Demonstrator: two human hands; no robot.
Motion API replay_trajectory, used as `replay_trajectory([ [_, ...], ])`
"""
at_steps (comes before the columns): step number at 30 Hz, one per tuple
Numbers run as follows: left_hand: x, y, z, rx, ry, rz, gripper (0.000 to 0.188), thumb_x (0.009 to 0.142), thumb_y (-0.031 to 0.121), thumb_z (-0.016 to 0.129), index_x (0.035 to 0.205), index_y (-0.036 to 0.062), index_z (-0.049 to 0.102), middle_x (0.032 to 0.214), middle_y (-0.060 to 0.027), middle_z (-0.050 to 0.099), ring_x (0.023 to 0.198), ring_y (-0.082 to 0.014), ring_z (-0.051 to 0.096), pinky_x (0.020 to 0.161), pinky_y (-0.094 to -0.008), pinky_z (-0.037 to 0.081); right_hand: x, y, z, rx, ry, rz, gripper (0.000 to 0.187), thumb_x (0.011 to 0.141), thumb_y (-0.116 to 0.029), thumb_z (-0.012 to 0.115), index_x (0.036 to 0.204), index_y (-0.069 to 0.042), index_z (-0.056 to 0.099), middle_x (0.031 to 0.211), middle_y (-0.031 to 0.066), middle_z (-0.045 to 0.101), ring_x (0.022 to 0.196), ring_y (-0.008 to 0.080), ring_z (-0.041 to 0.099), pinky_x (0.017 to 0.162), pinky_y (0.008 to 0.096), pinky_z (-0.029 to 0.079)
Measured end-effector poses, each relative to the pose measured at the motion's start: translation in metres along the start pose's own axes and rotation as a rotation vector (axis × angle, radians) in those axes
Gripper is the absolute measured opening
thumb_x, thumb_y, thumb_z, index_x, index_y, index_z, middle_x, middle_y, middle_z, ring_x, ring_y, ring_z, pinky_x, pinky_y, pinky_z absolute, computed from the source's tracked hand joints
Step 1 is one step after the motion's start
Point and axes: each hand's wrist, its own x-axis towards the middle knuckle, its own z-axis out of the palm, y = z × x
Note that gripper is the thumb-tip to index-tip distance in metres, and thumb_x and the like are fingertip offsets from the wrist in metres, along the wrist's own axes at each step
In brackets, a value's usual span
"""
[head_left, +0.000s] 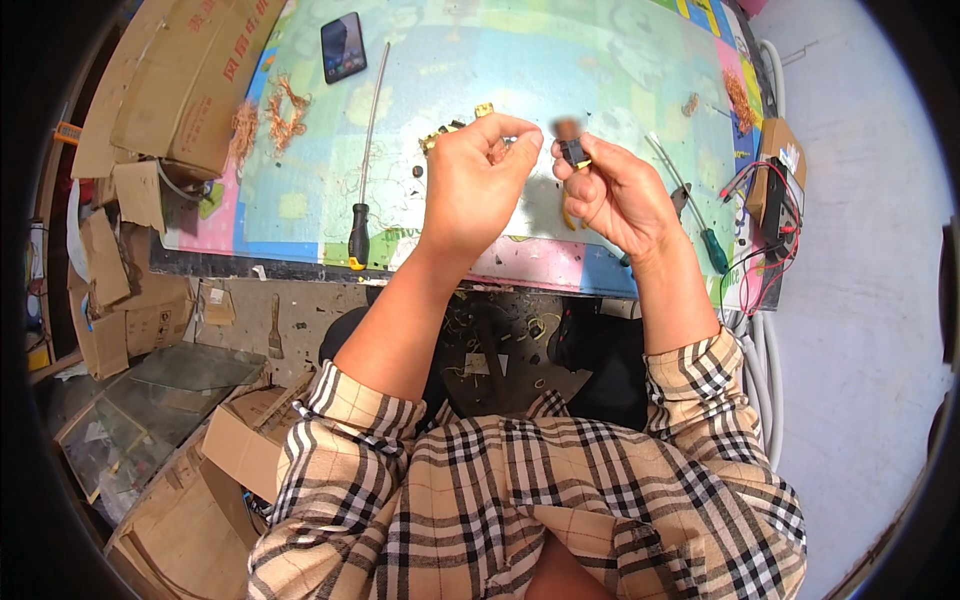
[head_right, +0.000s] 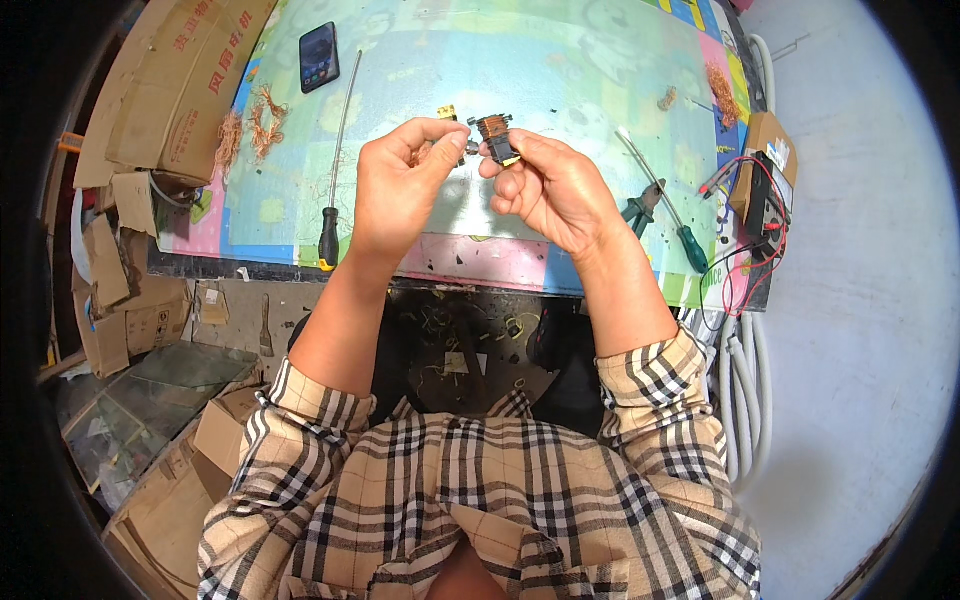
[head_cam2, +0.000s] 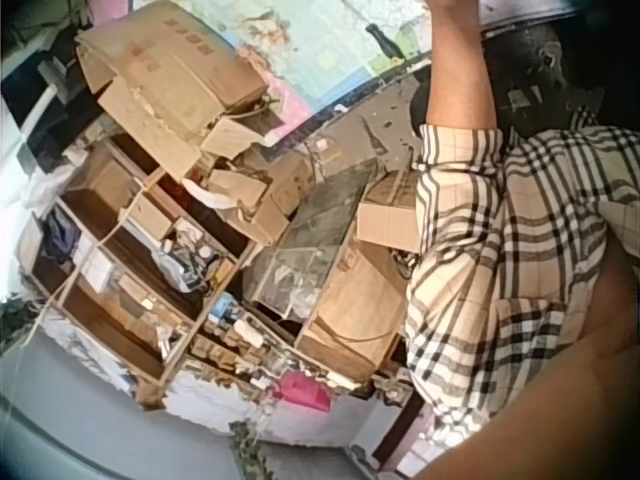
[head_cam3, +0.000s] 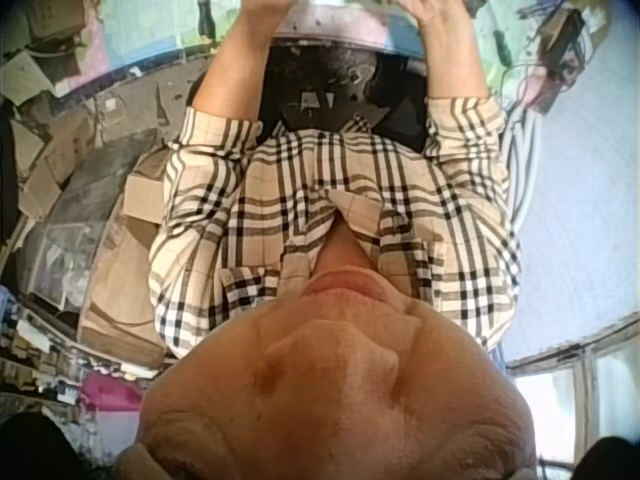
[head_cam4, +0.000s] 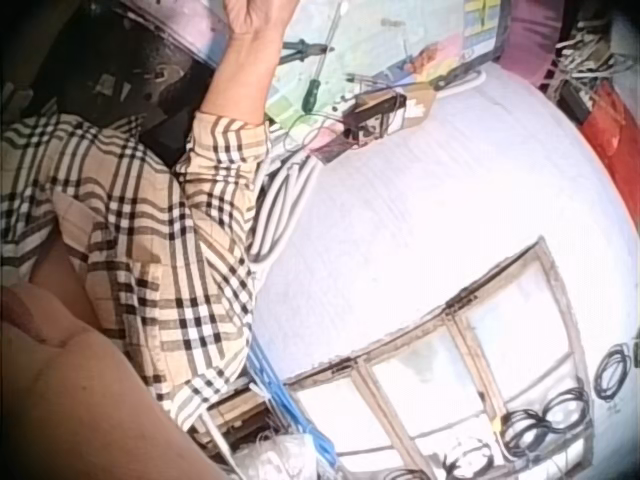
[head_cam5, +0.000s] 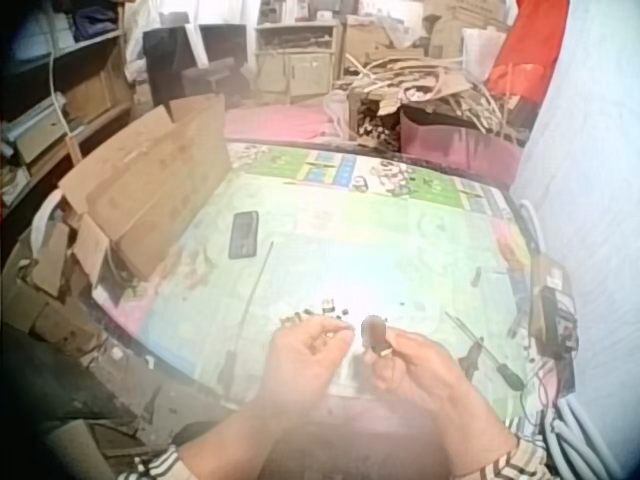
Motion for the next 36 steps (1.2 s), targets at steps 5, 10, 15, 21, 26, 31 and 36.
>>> replay_trajectory([
  [5,-0.001,0.004,-0.002,-0.012,-0.061,-0.056,0.014,0.093,0.011,0.065,0.098,-0.0011,0.07,0.069,0.0089,0.051,0.062,0.0003,0.038,0.054,-0.0195,0.03,-0.001,0.002,0.007,-0.089,0.027,-0.03,0.03,0.104,-0.019,0.041,0.115,0.006,0.054,0.091,0.0174,0.067,0.064,0.0191,0.065,0.061,0.034,0.057],
  [10,-0.001,0.004,-0.003,-0.081,-0.103,-0.073,0.013,0.092,0.01,0.066,0.099,-0.0004,0.07,0.07,0.0088,0.053,0.062,0.0004,0.039,0.054,-0.019,0.029,-0.002,0.002,0.006,-0.097,-0.006,-0.024,0.031,0.105,-0.019,0.039,0.114,0.007,0.054,0.093,0.0174,0.067,0.064,0.0195,0.065,0.061,0.0338,0.057],
  [15,0.0,0.003,-0.005,-0.154,-0.137,-0.092,0.016,0.091,0.016,0.068,0.098,0.0019,0.07,0.069,0.0074,0.056,0.058,0.0003,0.038,0.05,-0.0193,0.027,-0.002,0.003,0.011,-0.161,0.023,-0.045,0.031,0.105,-0.019,0.039,0.113,0.007,0.054,0.092,0.0165,0.067,0.065,0.0187,0.065,0.062,0.0326,0.058],
  [21,0.0,0.014,-0.004,-0.321,-0.172,-0.243,0.02,0.088,0.021,0.072,0.097,0.0028,0.067,0.066,0.0054,0.057,0.051,0.0003,0.035,0.045,-0.0192,0.023,-0.001,0.005,0.017,-0.287,0.054,-0.05,0.031,0.105,-0.021,0.04,0.111,0.005,0.055,0.091,0.0154,0.066,0.066,0.0174,0.065,0.062,0.0305,0.059],
  [26,0.0,0.009,-0.002,-0.261,-0.069,-0.248,0.019,0.087,0.02,0.073,0.094,0.0029,0.067,0.065,0.0064,0.056,0.05,0.0005,0.034,0.044,-0.0192,0.022,-0.001,0.008,0.031,-0.526,0.192,-0.069,0.031,0.104,-0.025,0.047,0.11,0.005,0.056,0.09,0.014,0.065,0.066,0.017,0.066,0.061,0.0278,0.057],
  [31,0.005,0.003,-0.001,-0.144,0.03,-0.231,0.02,0.088,0.02,0.074,0.091,0.0019,0.067,0.067,0.0055,0.056,0.05,0.0001,0.035,0.044,-0.0199,0.023,0.0,0.013,0.034,-0.754,0.277,-0.163,0.026,0.098,-0.019,0.06,0.108,0.005,0.057,0.086,0.0109,0.065,0.068,0.0146,0.066,0.06,0.0254,0.055],
  [36,0.008,-0.017,0.003,-0.111,0.065,-0.118,0.02,0.089,0.021,0.073,0.09,0.0019,0.067,0.065,0.0055,0.055,0.05,-0.0006,0.034,0.045,-0.0209,0.024,0.001,0.021,0.034,-1.024,0.311,-0.362,0.024,0.093,-0.01,0.065,0.109,0.007,0.058,0.084,0.0095,0.066,0.068,0.0122,0.065,0.059,0.0246,0.053],
])
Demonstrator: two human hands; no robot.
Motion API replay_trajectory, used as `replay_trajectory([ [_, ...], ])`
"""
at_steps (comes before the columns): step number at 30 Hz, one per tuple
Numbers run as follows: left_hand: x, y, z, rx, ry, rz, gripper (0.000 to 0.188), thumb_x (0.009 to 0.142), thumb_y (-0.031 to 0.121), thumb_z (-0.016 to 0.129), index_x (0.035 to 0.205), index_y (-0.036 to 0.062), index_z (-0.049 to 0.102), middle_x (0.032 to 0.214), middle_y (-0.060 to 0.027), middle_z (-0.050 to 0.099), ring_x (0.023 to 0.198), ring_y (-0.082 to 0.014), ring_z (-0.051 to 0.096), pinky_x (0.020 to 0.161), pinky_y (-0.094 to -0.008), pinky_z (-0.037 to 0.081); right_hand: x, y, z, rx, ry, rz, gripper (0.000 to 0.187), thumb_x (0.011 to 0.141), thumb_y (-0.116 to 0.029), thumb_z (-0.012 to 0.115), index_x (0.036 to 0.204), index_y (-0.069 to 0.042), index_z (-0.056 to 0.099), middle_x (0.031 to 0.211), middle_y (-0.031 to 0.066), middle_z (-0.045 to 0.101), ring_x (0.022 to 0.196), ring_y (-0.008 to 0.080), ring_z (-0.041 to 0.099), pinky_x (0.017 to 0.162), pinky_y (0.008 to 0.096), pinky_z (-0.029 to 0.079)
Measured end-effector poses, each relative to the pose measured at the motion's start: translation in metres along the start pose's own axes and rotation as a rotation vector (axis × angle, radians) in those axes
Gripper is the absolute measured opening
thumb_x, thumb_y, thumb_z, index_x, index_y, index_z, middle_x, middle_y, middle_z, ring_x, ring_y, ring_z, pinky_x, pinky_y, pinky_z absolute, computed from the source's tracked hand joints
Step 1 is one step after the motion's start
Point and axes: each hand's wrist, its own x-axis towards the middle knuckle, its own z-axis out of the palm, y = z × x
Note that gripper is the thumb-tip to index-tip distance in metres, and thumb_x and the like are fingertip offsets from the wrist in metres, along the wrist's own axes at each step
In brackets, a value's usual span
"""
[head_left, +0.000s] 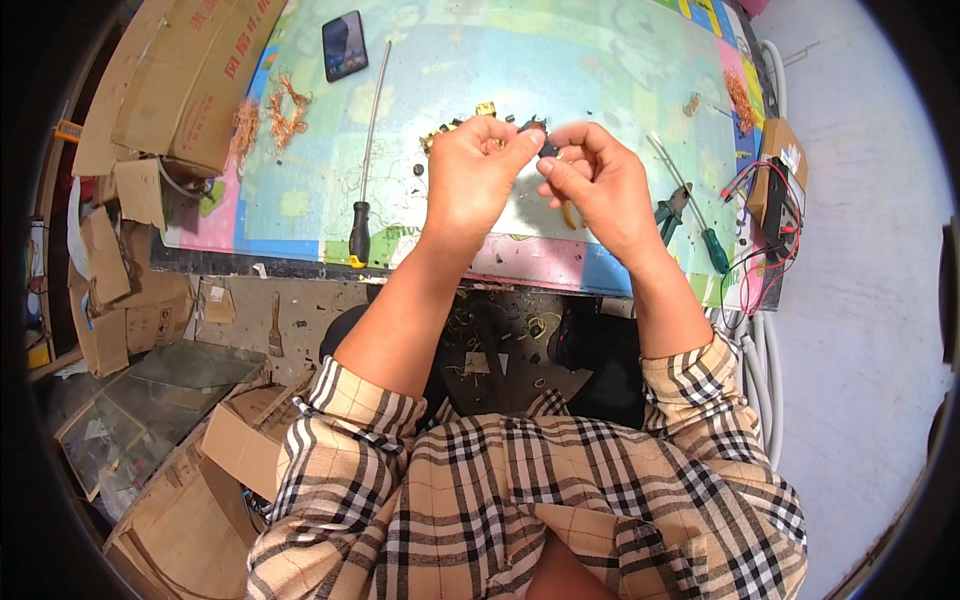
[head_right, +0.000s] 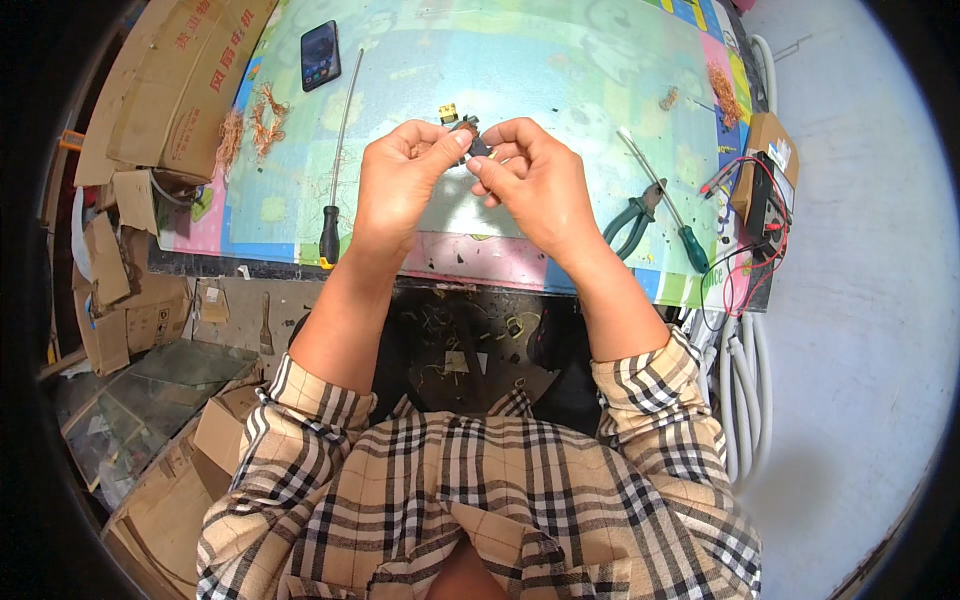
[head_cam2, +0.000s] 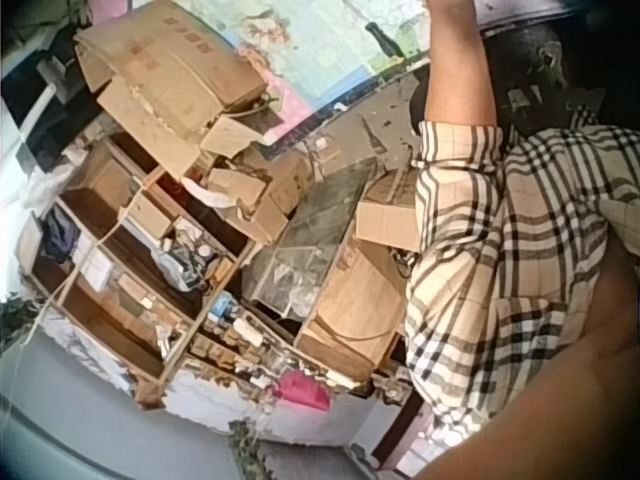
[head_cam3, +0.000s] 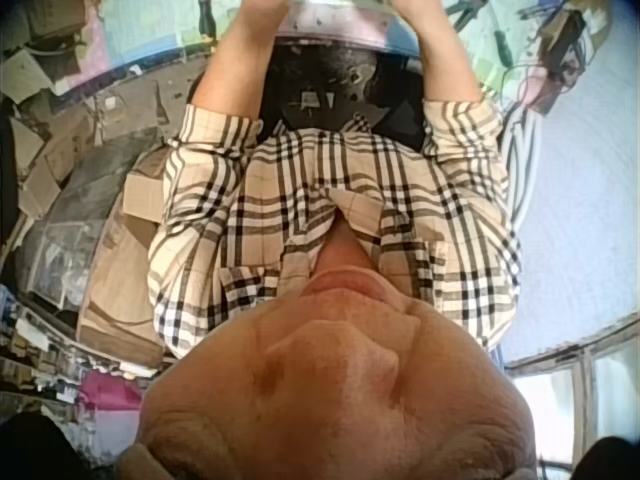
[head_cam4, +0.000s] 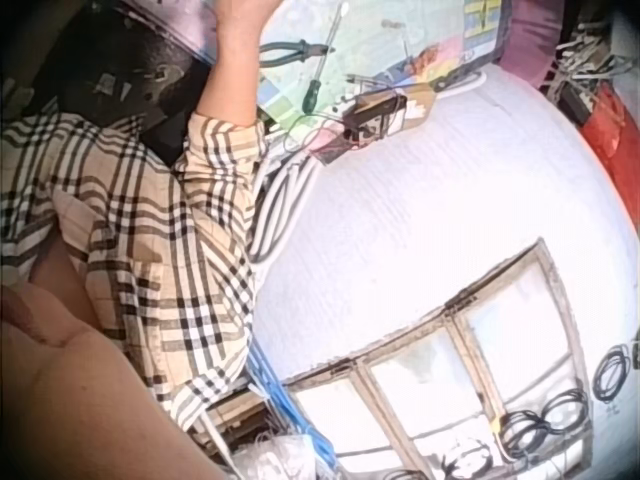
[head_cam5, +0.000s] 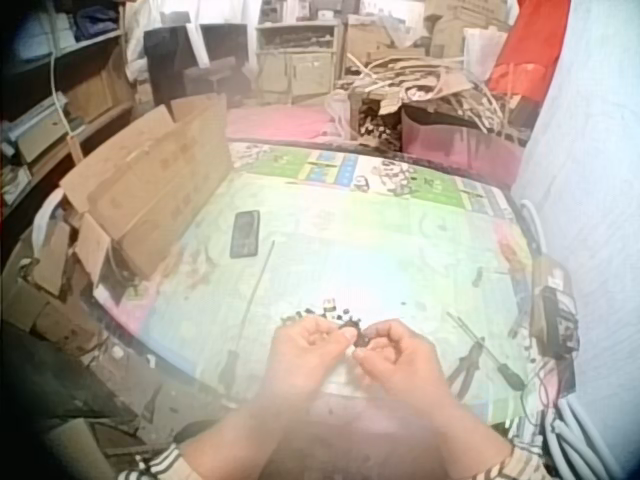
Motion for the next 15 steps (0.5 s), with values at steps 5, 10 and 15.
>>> replay_trajectory([
  [5,-0.004,0.019,-0.004,-0.075,-0.095,-0.139,0.019,0.092,0.023,0.068,0.092,0.0043,0.068,0.059,0.0088,0.047,0.049,-0.0006,0.031,0.045,-0.0207,0.022,0.001,0.003,-0.004,0.039,0.005,0.025,0.023,0.095,-0.01,0.063,0.107,0.008,0.059,0.08,0.0099,0.067,0.068,0.0115,0.065,0.06,0.0246,0.052],
  [10,-0.005,0.016,-0.007,-0.058,-0.131,-0.144,0.016,0.091,0.02,0.067,0.095,0.005,0.07,0.059,0.0094,0.048,0.048,0.0003,0.031,0.043,-0.0205,0.02,0.003,0.003,-0.005,0.129,-0.009,0.035,0.021,0.095,-0.01,0.062,0.106,0.008,0.059,0.079,0.0097,0.067,0.069,0.0111,0.065,0.061,0.0241,0.052],
  [15,-0.007,0.021,-0.005,-0.056,-0.144,-0.132,0.014,0.089,0.018,0.068,0.094,0.0051,0.069,0.064,0.0084,0.054,0.05,0.0015,0.033,0.044,-0.0192,0.021,0.002,0.005,-0.004,0.075,0.006,-0.009,0.022,0.094,-0.01,0.063,0.106,0.008,0.058,0.081,0.009,0.067,0.07,0.0108,0.065,0.061,0.0235,0.052],
])
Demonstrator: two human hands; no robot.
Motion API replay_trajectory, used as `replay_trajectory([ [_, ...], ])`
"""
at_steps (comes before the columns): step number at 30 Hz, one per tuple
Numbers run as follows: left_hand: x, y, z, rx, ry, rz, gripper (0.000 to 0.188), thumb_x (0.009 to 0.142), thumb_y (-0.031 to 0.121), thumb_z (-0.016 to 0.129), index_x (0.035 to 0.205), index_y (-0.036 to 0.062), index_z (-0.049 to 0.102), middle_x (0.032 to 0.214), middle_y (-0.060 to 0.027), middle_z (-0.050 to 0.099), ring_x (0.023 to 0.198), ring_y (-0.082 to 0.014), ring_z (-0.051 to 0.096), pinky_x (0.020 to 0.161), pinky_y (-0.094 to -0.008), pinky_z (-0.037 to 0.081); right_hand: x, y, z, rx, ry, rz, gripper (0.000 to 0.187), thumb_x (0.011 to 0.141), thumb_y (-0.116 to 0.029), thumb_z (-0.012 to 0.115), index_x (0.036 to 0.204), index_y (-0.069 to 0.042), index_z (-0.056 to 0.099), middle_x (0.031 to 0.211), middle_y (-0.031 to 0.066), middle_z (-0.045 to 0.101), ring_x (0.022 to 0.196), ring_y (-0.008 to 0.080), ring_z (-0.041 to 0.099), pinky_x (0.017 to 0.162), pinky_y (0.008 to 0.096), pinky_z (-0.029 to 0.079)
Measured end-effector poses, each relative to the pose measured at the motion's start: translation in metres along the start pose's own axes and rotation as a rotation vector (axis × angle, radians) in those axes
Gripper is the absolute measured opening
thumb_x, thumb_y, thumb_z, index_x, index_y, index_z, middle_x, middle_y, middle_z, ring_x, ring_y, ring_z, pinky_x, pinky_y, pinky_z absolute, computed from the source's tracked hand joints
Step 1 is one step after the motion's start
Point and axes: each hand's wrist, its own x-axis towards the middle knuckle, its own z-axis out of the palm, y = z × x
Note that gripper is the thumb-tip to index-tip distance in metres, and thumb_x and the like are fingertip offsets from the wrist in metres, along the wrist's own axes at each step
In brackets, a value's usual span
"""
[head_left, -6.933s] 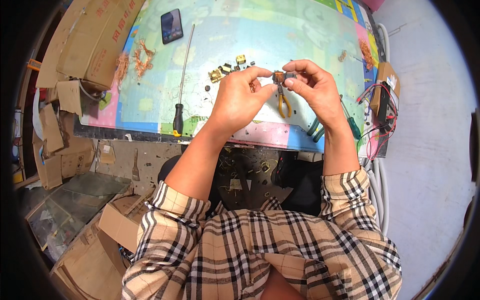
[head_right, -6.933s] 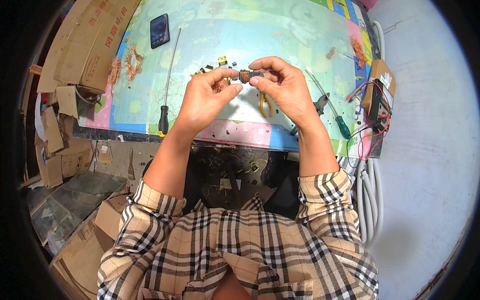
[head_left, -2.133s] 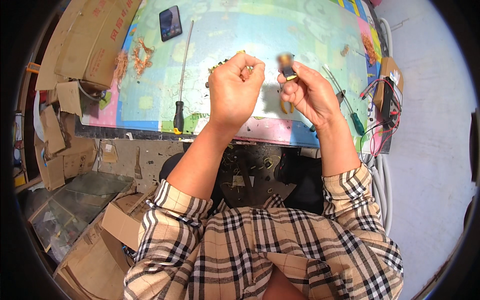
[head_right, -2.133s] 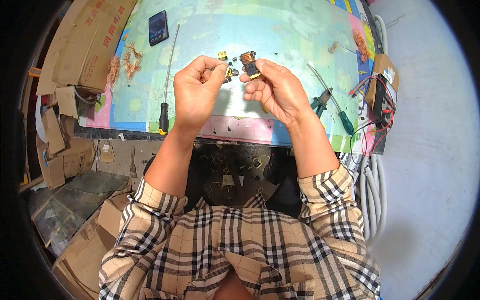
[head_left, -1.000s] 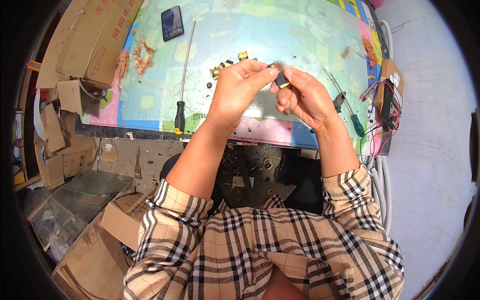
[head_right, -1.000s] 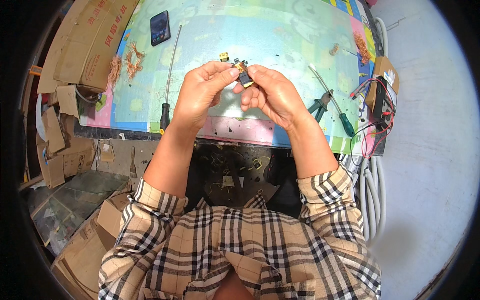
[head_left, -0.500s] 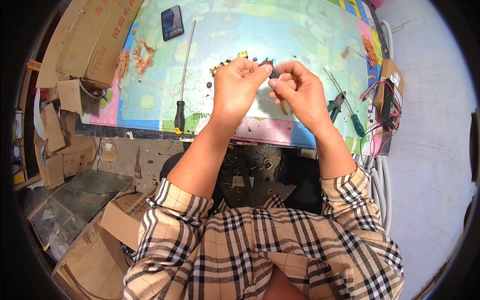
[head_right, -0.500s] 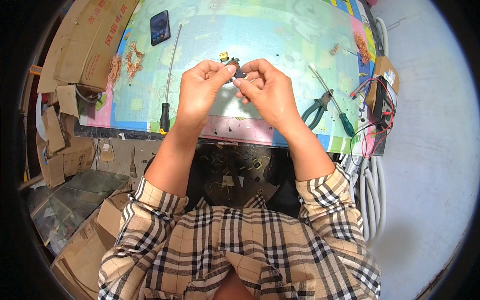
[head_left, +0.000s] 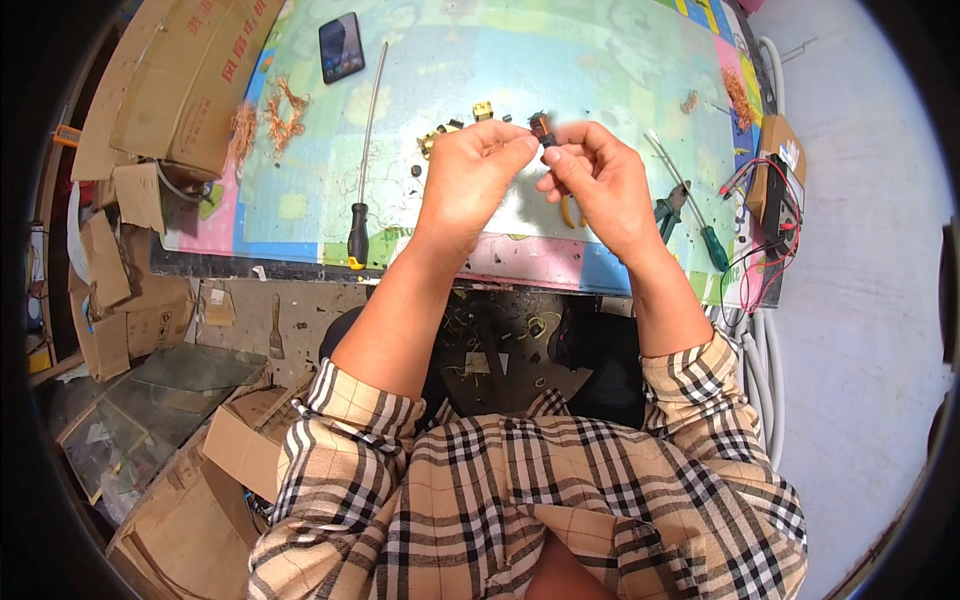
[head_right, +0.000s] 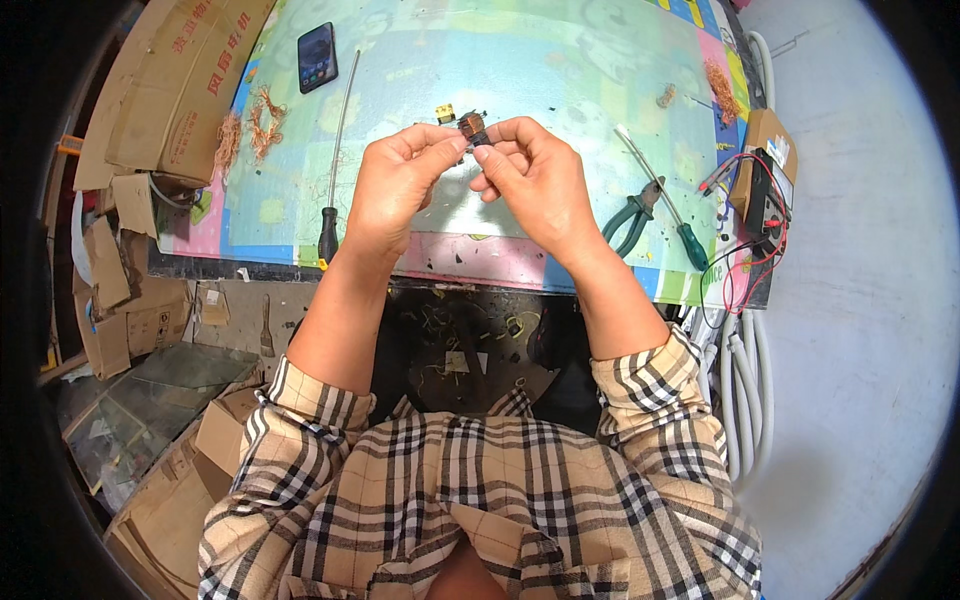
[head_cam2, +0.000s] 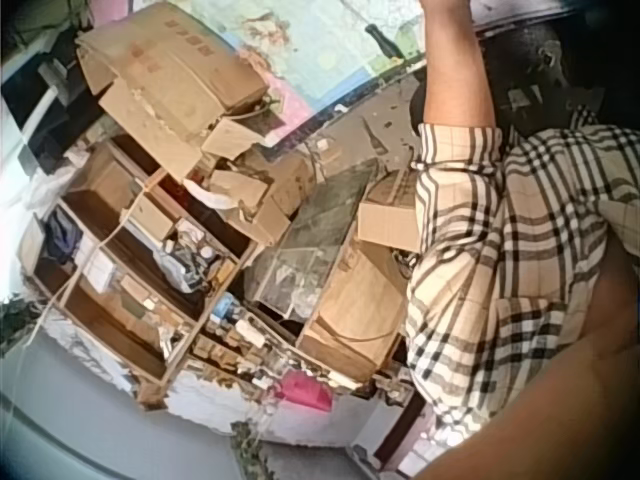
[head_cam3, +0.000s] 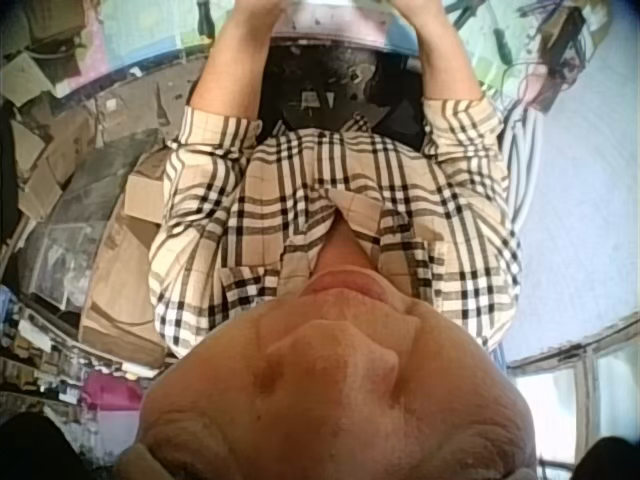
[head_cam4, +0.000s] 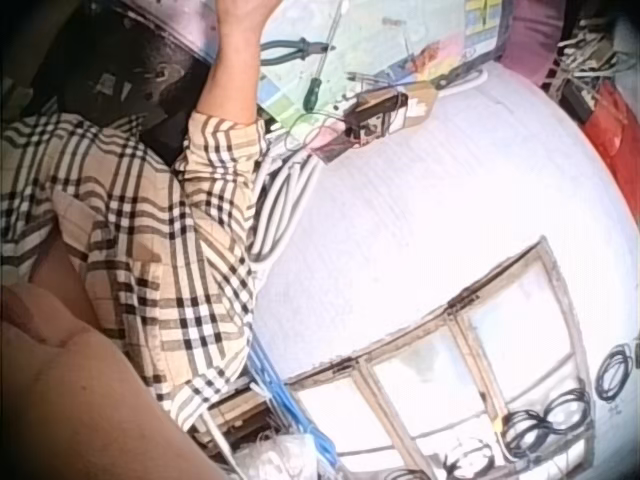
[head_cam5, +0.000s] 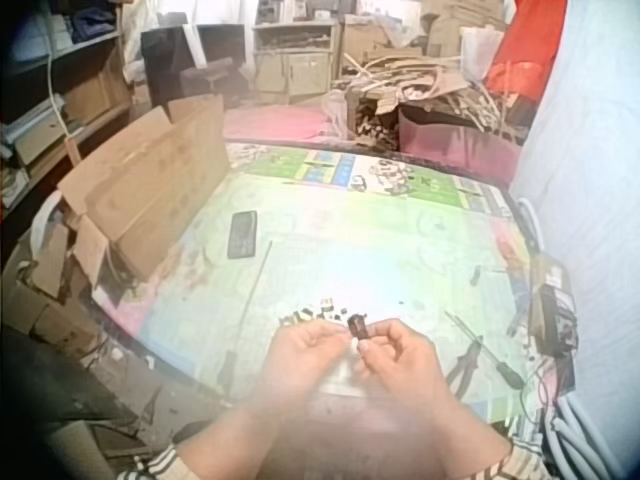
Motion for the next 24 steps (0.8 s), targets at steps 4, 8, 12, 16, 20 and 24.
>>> replay_trajectory([
  [4,0.0,0.0,0.001,0.0,0.016,0.008,0.012,0.089,0.017,0.069,0.09,0.0053,0.069,0.065,0.0084,0.054,0.051,0.0017,0.034,0.045,-0.0187,0.022,-0.001,0.001,0.002,-0.043,0.014,-0.011,0.023,0.093,-0.01,0.064,0.107,0.008,0.058,0.082,0.0084,0.067,0.071,0.0108,0.065,0.061,0.0234,0.051],
  [8,0.0,0.0,0.002,0.03,0.04,0.017,0.011,0.088,0.016,0.069,0.087,0.0055,0.068,0.066,0.0081,0.055,0.053,0.0015,0.036,0.046,-0.0188,0.023,-0.002,0.0,0.002,-0.009,-0.016,0.008,0.024,0.094,-0.011,0.063,0.107,0.008,0.058,0.083,0.0091,0.067,0.071,0.0117,0.066,0.061,0.0237,0.052],
  [12,-0.001,0.0,0.0,0.023,0.024,0.039,0.009,0.089,0.015,0.068,0.086,0.0055,0.068,0.067,0.007,0.058,0.055,0.0013,0.038,0.047,-0.0191,0.024,0.0,-0.002,-0.001,0.185,-0.065,0.134,0.024,0.097,-0.014,0.059,0.108,0.007,0.057,0.089,0.0114,0.066,0.072,0.0137,0.066,0.062,0.0248,0.054],
  [16,-0.001,0.001,-0.002,0.036,0.033,0.053,0.008,0.089,0.012,0.068,0.086,0.0044,0.069,0.07,0.0044,0.06,0.057,-0.0005,0.042,0.05,-0.0199,0.03,0.002,-0.004,-0.009,0.407,-0.129,0.265,0.025,0.099,-0.017,0.054,0.11,0.007,0.057,0.092,0.0135,0.066,0.072,0.0159,0.066,0.062,0.0257,0.055],
  [20,0.005,0.001,-0.011,0.14,0.132,0.044,0.008,0.087,0.011,0.07,0.087,0.0026,0.069,0.072,0.002,0.062,0.063,-0.0043,0.049,0.057,-0.0212,0.038,0.005,0.002,-0.016,0.569,-0.203,0.31,0.027,0.1,-0.018,0.053,0.11,0.007,0.056,0.094,0.0143,0.067,0.072,0.0152,0.066,0.062,0.025,0.056],
  [24,0.014,0.006,-0.034,0.208,0.274,0.163,0.009,0.086,0.011,0.071,0.087,0.0017,0.07,0.074,0.0015,0.062,0.067,-0.0056,0.052,0.063,-0.0213,0.04,0.008,0.006,-0.024,0.624,-0.224,0.329,0.025,0.1,-0.018,0.053,0.109,0.005,0.056,0.095,0.014,0.067,0.072,0.0136,0.066,0.061,0.0237,0.056],
])
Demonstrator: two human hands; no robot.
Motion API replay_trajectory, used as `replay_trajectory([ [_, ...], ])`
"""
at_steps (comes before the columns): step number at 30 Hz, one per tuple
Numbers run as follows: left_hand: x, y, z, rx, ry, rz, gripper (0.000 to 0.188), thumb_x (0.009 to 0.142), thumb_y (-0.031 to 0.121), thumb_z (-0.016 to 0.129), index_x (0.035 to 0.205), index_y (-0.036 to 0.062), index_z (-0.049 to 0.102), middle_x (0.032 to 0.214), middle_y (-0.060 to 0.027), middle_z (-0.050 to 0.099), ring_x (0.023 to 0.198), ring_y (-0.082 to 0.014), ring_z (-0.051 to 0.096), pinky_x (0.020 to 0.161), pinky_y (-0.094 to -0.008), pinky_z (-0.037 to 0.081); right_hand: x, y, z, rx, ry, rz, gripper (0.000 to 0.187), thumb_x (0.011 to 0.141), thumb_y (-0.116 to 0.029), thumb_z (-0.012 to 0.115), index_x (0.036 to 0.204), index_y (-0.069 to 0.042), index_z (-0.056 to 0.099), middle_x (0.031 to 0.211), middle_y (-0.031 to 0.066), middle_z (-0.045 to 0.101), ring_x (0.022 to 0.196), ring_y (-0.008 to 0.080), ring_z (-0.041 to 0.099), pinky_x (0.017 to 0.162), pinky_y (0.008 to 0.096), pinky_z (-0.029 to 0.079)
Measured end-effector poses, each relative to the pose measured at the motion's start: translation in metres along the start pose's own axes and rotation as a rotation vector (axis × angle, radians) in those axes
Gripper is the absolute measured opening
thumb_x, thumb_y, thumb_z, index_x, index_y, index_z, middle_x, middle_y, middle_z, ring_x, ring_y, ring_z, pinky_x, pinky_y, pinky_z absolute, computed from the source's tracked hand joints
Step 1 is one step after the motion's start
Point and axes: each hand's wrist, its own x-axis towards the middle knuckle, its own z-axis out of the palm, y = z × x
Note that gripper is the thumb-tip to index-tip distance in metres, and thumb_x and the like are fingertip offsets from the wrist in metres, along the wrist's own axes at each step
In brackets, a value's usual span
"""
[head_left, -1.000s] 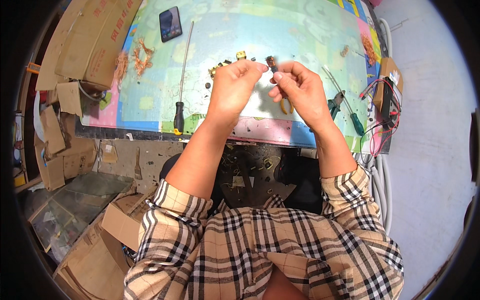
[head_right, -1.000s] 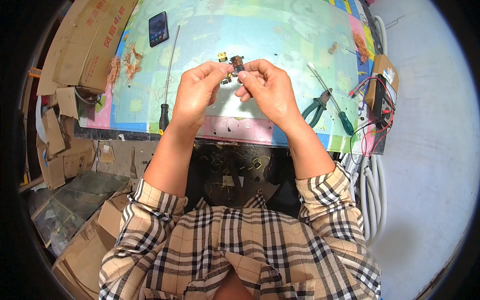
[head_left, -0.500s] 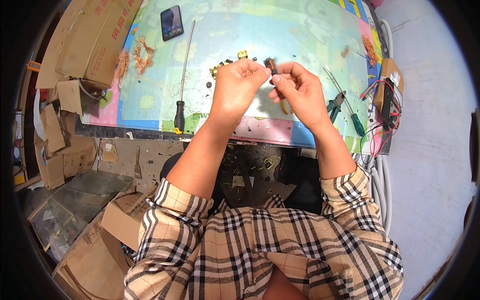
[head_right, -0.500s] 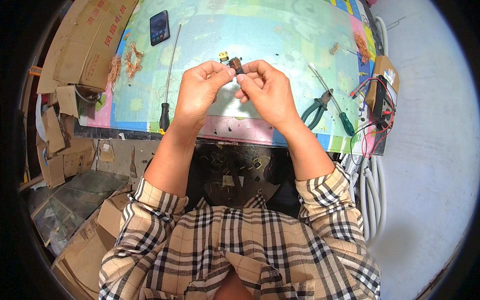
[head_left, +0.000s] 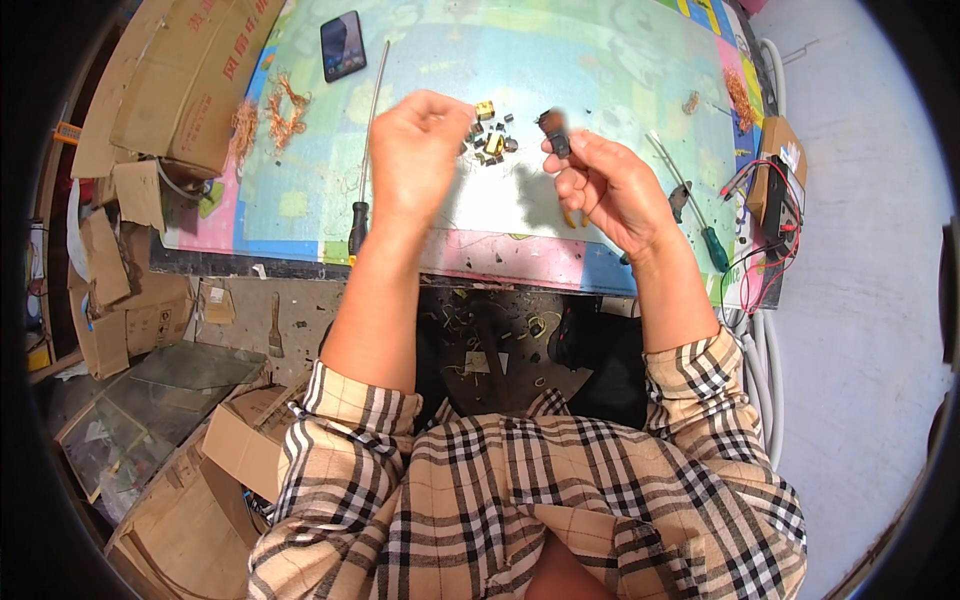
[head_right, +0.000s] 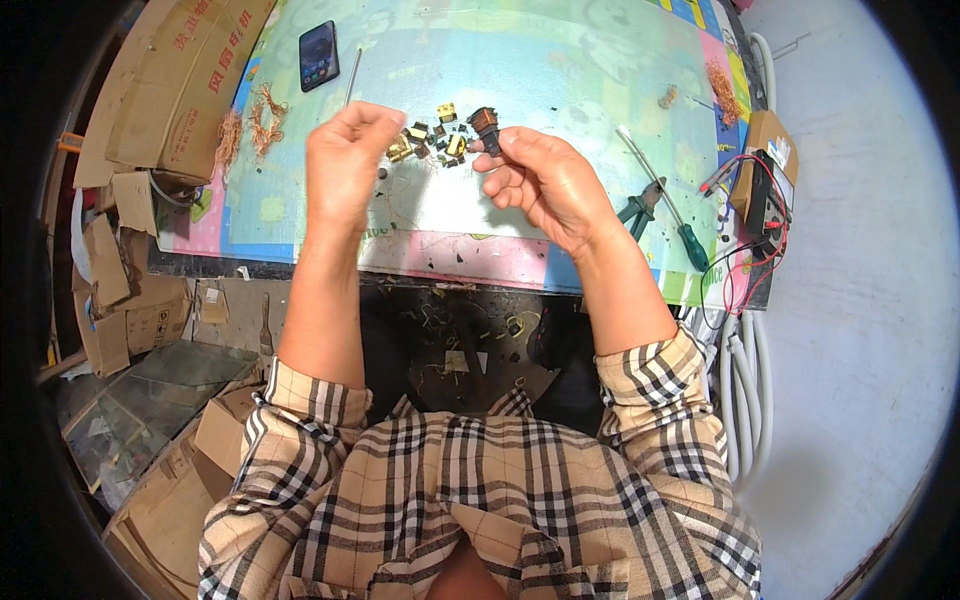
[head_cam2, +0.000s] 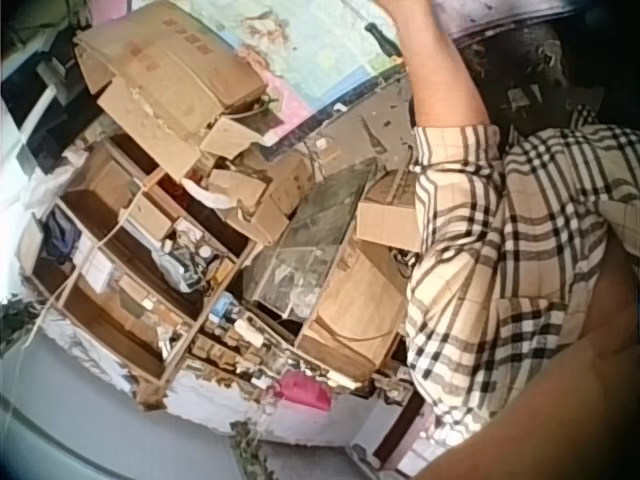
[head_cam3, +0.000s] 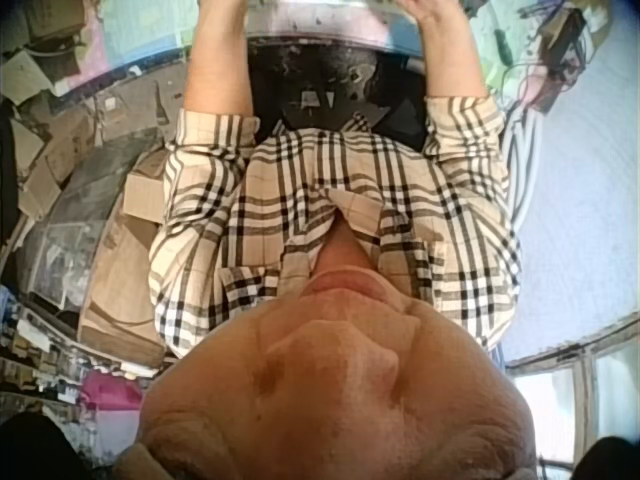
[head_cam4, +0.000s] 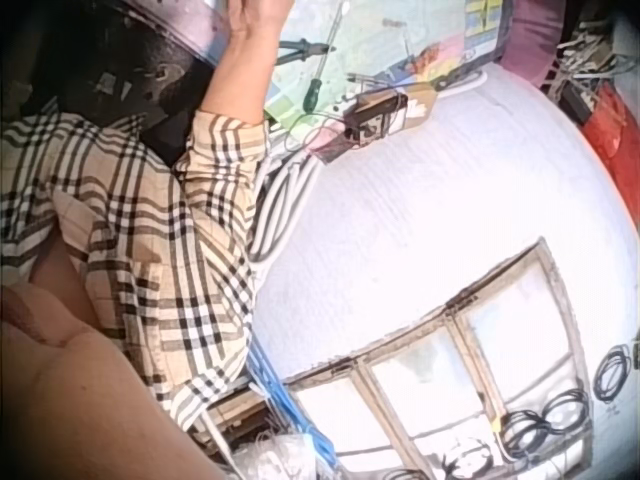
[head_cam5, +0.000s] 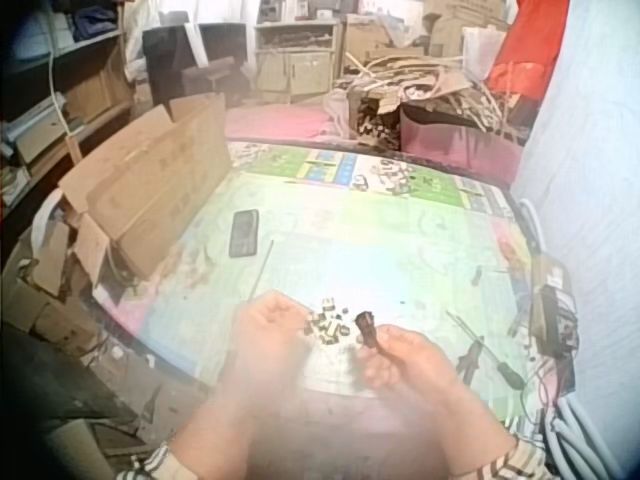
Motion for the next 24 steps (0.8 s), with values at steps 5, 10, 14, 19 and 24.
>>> replay_trajectory([
  [5,0.013,0.003,-0.027,0.023,0.146,0.011,0.016,0.086,0.015,0.072,0.093,0.0022,0.068,0.075,0.0014,0.061,0.062,-0.0051,0.047,0.057,-0.023,0.037,-0.002,-0.007,0.002,-0.216,0.207,-0.123,0.02,0.099,-0.017,0.055,0.108,0.001,0.057,0.094,0.0107,0.065,0.075,0.0114,0.065,0.062,0.0207,0.052],
  [10,0.014,-0.021,-0.028,0.147,-0.193,-0.003,0.044,0.086,0.013,0.067,0.125,-0.0044,0.055,0.103,-0.0112,0.064,0.08,-0.0158,0.061,0.076,-0.031,0.05,-0.003,-0.018,-0.012,-0.179,0.207,-0.151,0.021,0.1,-0.018,0.054,0.107,0.002,0.057,0.094,0.01,0.066,0.074,0.0109,0.064,0.063,0.021,0.054],
  [14,0.005,-0.019,-0.015,0.657,-0.219,0.148,0.051,0.092,0.009,0.056,0.142,0.0044,0.045,0.131,-0.0216,0.058,0.097,-0.0258,0.067,0.092,-0.0359,0.05,0.002,-0.014,-0.022,-0.008,0.091,-0.105,0.024,0.101,-0.018,0.052,0.109,0.004,0.056,0.096,0.0131,0.067,0.074,0.0128,0.067,0.062,0.0224,0.057],
  [19,0.006,-0.013,-0.009,0.665,-0.022,0.266,0.032,0.091,0.008,0.057,0.122,0.0051,0.063,0.105,-0.0155,0.07,0.072,-0.0166,0.067,0.069,-0.0324,0.053,-0.001,-0.013,-0.009,-0.099,0.107,-0.101,0.025,0.101,-0.018,0.052,0.112,0.004,0.054,0.097,0.0132,0.066,0.074,0.0126,0.066,0.061,0.0216,0.055],
  [24,0.002,-0.003,0.002,0.448,0.051,0.215,0.016,0.083,0.013,0.068,0.094,0.0016,0.07,0.086,-0.0166,0.07,0.071,-0.028,0.066,0.071,-0.0356,0.052,-0.004,-0.012,0.001,-0.167,0.121,-0.08,0.026,0.1,-0.019,0.054,0.115,0.002,0.055,0.096,0.0094,0.066,0.072,0.0115,0.062,0.063,0.0225,0.051],
])
